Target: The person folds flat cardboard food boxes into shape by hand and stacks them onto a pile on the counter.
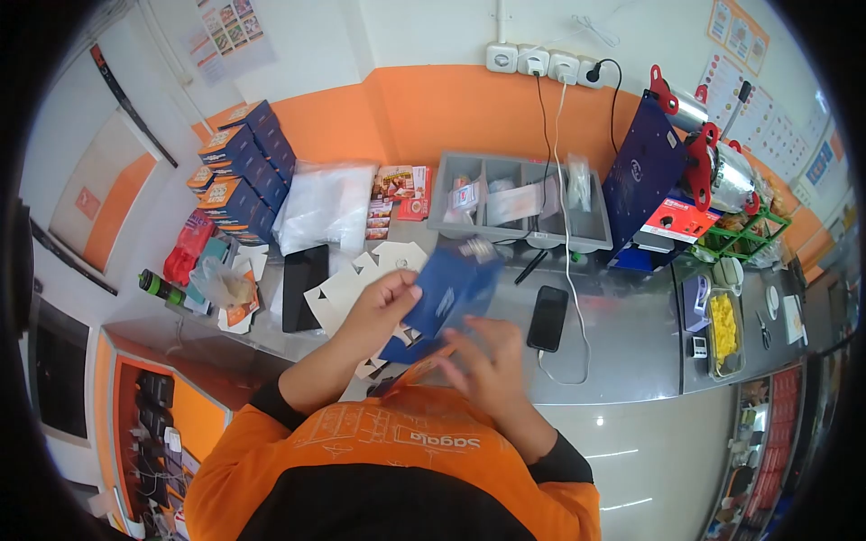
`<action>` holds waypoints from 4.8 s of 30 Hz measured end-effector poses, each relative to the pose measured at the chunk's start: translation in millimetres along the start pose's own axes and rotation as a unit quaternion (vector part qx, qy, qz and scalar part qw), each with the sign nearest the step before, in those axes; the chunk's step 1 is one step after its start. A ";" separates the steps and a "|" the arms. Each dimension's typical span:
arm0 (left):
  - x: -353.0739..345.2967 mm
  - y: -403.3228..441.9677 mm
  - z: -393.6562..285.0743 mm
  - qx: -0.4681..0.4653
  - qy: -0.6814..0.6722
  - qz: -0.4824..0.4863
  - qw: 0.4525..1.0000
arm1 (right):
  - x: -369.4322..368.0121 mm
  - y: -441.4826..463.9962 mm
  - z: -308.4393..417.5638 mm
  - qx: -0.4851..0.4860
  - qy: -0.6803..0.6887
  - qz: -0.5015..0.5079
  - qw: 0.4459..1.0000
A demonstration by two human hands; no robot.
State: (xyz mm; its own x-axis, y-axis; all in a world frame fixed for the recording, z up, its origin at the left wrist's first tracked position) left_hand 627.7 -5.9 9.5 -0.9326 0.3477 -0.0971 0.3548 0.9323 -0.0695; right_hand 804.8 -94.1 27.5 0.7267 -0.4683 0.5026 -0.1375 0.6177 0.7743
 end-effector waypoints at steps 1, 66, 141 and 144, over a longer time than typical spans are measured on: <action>-0.7 6.2 -2.5 -0.006 -0.059 0.005 0.998 | -9.9 6.0 5.3 0.005 0.014 0.033 0.999; -55.7 -67.7 -11.0 -0.198 0.730 0.300 0.581 | -40.7 -68.3 -193.1 -0.518 0.673 0.021 0.527; -5.4 -4.9 54.4 0.142 -0.119 -0.037 0.982 | -37.7 -12.1 4.3 0.017 0.020 0.117 0.993; 16.7 3.0 50.1 0.103 -0.098 -0.058 0.988 | -32.6 -7.6 -14.0 0.008 0.173 0.144 0.974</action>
State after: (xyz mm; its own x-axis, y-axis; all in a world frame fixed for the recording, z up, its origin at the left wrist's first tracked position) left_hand 616.5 -2.3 -42.1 -0.9445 0.1945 -0.2648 0.2704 0.9181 -0.2897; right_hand 791.6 -74.7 -0.1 0.8397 -0.0341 0.5420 -0.3773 0.6813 0.6273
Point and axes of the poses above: each hand's wrist, its own y-axis towards the middle knuckle, its own x-axis out of the back of the hand, z = x × y, the point moved 6 cm from there along y, towards the middle knuckle, and after that the axes turned 1 degree about z, right-handed, at the moved point
